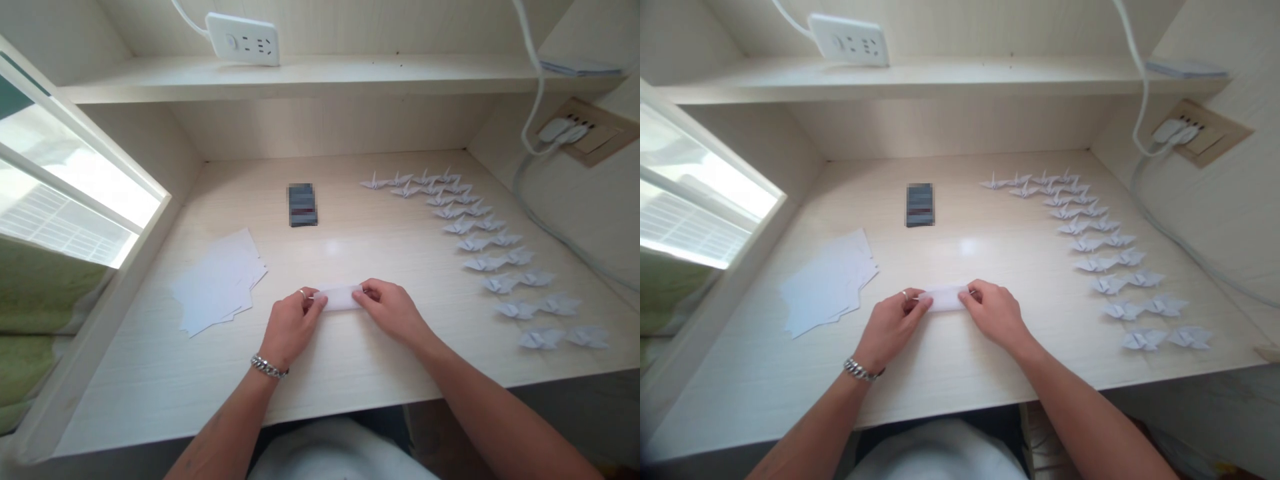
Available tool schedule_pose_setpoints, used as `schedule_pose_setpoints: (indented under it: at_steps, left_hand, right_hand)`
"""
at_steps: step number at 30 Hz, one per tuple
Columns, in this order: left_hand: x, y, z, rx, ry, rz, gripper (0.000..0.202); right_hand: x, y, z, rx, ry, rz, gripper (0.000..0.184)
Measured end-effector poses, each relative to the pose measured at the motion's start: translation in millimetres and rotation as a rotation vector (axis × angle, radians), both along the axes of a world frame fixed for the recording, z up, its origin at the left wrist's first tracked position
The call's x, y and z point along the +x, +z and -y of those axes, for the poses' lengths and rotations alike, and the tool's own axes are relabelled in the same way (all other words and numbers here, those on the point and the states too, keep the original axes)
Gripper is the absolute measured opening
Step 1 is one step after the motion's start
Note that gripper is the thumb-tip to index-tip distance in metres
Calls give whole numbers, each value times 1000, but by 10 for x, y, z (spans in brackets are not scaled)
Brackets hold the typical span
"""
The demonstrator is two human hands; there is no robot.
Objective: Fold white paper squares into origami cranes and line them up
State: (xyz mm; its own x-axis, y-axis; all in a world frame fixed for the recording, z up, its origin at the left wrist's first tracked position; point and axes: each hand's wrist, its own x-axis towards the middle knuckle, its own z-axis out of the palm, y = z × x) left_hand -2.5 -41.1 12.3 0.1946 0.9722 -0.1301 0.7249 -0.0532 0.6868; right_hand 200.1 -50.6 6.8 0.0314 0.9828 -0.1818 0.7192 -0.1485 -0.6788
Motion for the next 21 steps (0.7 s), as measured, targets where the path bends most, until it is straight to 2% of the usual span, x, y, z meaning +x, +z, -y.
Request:
schedule_pose_setpoints:
  at_steps: [5, 14, 21]
  left_hand:
    - [72, -72, -52, -22, 118, -97, 30]
    - [130, -85, -95, -14, 157, -207, 31]
    - [144, -94, -121, -24, 183, -221, 29]
  right_hand:
    - [-63, -17, -26, -58, -113, 81, 16]
    - [-83, -12, -37, -36, -175, 101, 21]
    - [-87, -45, -54, -37, -195, 146, 17]
